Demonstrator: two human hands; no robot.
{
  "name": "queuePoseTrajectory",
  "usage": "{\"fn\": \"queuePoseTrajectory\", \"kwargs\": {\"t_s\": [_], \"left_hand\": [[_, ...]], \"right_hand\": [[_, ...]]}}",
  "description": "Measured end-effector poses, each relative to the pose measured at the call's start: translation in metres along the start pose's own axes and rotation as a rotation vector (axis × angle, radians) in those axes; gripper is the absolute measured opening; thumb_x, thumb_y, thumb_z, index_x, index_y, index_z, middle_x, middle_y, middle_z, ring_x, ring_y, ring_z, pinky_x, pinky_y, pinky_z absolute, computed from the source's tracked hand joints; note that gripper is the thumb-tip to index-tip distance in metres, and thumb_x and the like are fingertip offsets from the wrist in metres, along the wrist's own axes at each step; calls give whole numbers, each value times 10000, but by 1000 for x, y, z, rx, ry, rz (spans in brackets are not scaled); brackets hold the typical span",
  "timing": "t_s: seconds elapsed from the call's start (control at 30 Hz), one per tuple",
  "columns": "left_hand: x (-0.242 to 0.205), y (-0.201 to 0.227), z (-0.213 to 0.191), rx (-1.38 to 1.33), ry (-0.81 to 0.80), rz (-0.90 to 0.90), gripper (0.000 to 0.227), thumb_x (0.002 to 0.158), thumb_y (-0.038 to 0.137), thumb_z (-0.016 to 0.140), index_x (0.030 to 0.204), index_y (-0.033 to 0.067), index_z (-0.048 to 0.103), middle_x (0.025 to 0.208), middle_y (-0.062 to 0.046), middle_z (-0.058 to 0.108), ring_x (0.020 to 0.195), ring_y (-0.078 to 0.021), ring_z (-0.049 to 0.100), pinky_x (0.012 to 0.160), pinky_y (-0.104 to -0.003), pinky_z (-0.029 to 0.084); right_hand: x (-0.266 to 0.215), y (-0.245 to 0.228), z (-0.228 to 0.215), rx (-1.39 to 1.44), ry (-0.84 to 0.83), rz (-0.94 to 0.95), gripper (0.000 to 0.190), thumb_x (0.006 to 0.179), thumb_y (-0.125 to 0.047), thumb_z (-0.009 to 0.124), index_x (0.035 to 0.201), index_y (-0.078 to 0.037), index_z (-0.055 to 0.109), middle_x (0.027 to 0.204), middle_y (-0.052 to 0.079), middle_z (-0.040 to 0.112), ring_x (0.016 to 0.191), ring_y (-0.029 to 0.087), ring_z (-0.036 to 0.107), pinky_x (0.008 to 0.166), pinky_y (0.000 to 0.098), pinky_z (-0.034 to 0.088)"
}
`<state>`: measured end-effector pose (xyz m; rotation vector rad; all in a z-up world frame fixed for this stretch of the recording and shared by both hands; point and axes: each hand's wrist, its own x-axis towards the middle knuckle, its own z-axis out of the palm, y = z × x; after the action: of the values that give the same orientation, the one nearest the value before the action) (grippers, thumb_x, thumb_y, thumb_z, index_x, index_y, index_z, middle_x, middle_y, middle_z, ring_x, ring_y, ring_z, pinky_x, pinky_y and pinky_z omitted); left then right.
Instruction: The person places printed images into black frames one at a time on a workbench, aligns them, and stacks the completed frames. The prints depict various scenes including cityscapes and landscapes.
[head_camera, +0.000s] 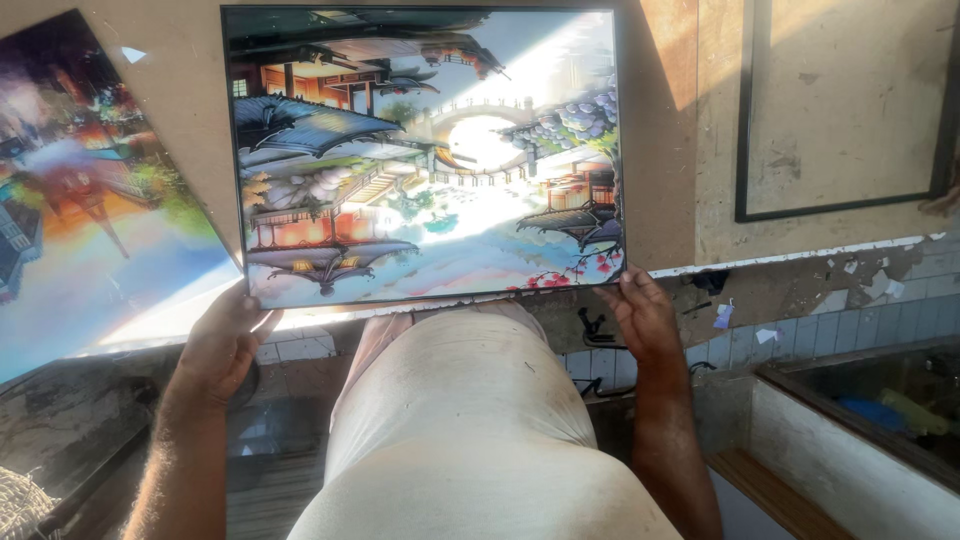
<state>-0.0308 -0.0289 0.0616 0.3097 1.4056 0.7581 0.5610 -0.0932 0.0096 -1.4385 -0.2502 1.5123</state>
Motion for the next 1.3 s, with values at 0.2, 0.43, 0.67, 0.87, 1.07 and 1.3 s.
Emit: {"fn": "queuePoseTrajectory", "kwargs": {"t_s": [0.2,0.43,0.67,0.87,1.07,1.3], "left_hand": [[-2,-3,14,-97,-67,189,483,1044,134,447,1460,-112,464,1388,-192,595,1300,-281,599,1159,-445,467],[22,-19,-5,-167,-4,129,450,1033,111,505,1436,-89,477,1385,-165,604,1271,-278,624,1141,-482,483],[55,-38,-25,-31,124,48,427,1004,61,500,1417,-49,494,1277,-135,622,1183,-252,640,1128,-500,507],[72,-47,-48,302,118,53,412,997,206,640,1343,-18,627,1162,-119,669,1060,-208,629,983,-374,502],[88,-51,-60,874,170,150,404,981,362,712,1169,11,780,1067,-151,774,966,-208,677,867,-368,509],[120,-29,-50,923,208,244,387,980,295,753,1248,17,735,1066,-167,759,981,-231,707,838,-363,540]], "right_hand": [[-1,2,32,113,42,-76,302,1066,-145,529,1322,6,580,1233,137,693,1150,248,665,1037,460,531],[5,17,42,68,212,-75,280,1041,-131,611,1287,2,586,1147,118,700,1056,213,682,968,428,576],[16,29,51,-22,300,-91,272,1007,-102,618,1250,17,592,1103,112,704,995,200,696,900,413,609],[24,28,56,-230,380,-78,303,985,-137,618,1260,-10,644,1044,58,720,922,156,700,809,370,622],[36,17,59,-538,277,-357,257,1000,-184,698,1154,20,726,771,-19,552,684,75,460,579,247,379],[48,-8,59,-1171,378,-586,311,912,-288,771,1042,-7,744,935,158,724,930,315,656,844,449,507]]}}
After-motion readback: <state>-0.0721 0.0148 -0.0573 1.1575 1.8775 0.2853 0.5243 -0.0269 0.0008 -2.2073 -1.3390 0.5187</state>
